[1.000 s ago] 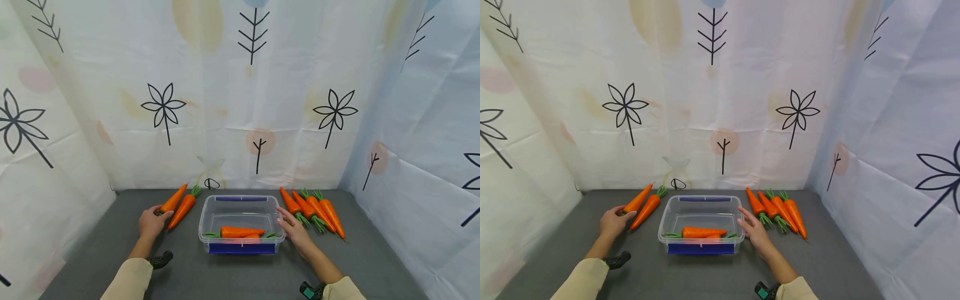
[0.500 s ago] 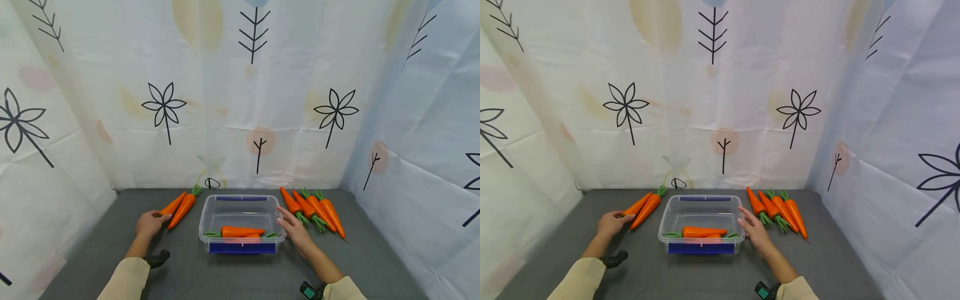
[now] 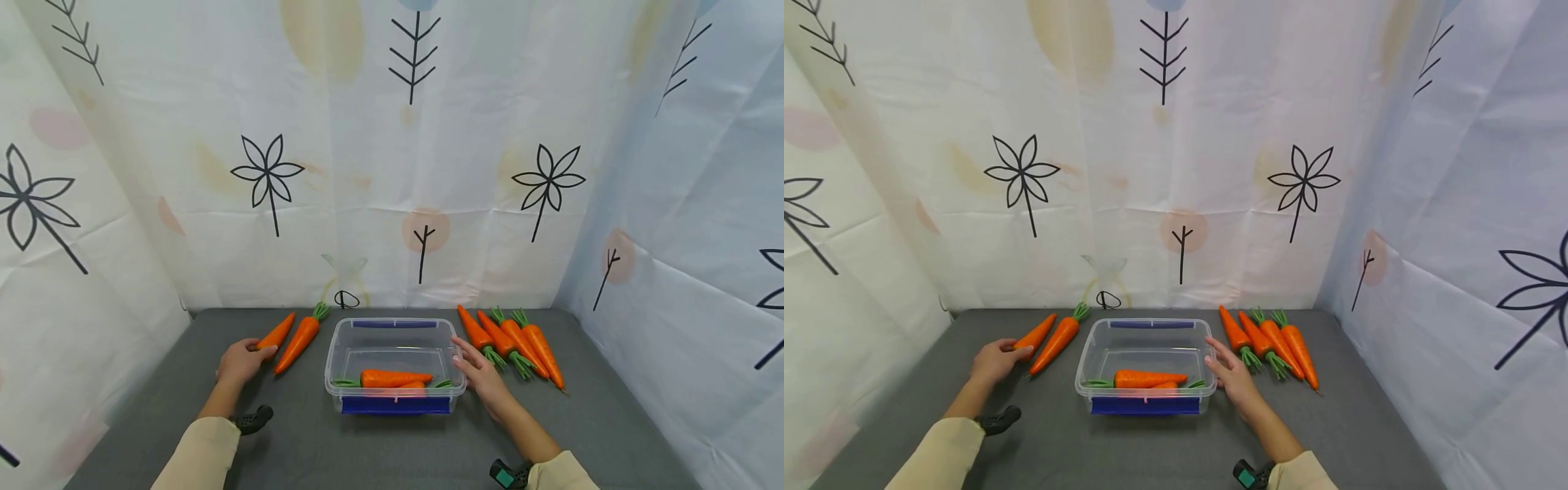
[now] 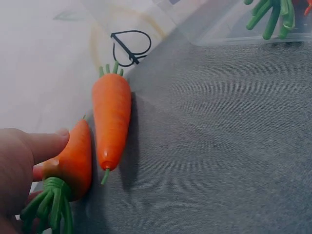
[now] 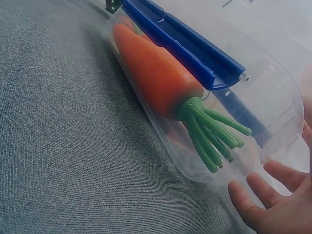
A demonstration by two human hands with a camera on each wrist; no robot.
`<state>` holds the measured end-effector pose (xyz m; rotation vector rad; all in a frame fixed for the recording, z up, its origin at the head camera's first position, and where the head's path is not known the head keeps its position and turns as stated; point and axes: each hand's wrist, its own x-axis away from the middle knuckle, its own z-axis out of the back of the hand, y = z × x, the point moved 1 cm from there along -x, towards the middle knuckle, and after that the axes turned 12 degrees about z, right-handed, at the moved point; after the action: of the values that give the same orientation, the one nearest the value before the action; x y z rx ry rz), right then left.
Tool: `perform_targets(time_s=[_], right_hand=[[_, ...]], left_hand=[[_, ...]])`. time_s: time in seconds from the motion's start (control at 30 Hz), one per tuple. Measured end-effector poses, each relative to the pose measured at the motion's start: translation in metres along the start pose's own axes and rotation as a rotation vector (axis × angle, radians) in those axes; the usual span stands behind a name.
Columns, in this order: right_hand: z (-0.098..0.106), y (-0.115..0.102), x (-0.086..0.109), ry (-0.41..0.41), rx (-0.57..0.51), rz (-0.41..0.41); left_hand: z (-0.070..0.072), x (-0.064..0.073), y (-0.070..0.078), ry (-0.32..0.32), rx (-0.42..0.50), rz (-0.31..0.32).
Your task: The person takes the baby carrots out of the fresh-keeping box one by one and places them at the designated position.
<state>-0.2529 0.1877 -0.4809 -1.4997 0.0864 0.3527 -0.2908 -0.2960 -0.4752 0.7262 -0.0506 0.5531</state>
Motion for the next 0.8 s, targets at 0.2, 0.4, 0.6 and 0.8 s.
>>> perform_targets(time_s=[0.2, 0.4, 0.6, 0.8], right_hand=[[0.0, 0.001, 0.0, 0.001, -0.002, 0.007], [0.0, 0.001, 0.0, 0.003, -0.005, 0.004], [0.0, 0.001, 0.0, 0.008, 0.012, 0.004], [0.001, 0.002, 0.0, -0.002, 0.014, 0.013]], left_hand=[[0.002, -0.002, -0.001, 0.011, 0.002, -0.05], [0.001, -0.002, -0.003, -0.027, 0.007, -0.113], [0.001, -0.002, -0.002, -0.062, 0.022, -0.144], [0.009, 0.001, 0.009, -0.058, -0.032, -0.158]])
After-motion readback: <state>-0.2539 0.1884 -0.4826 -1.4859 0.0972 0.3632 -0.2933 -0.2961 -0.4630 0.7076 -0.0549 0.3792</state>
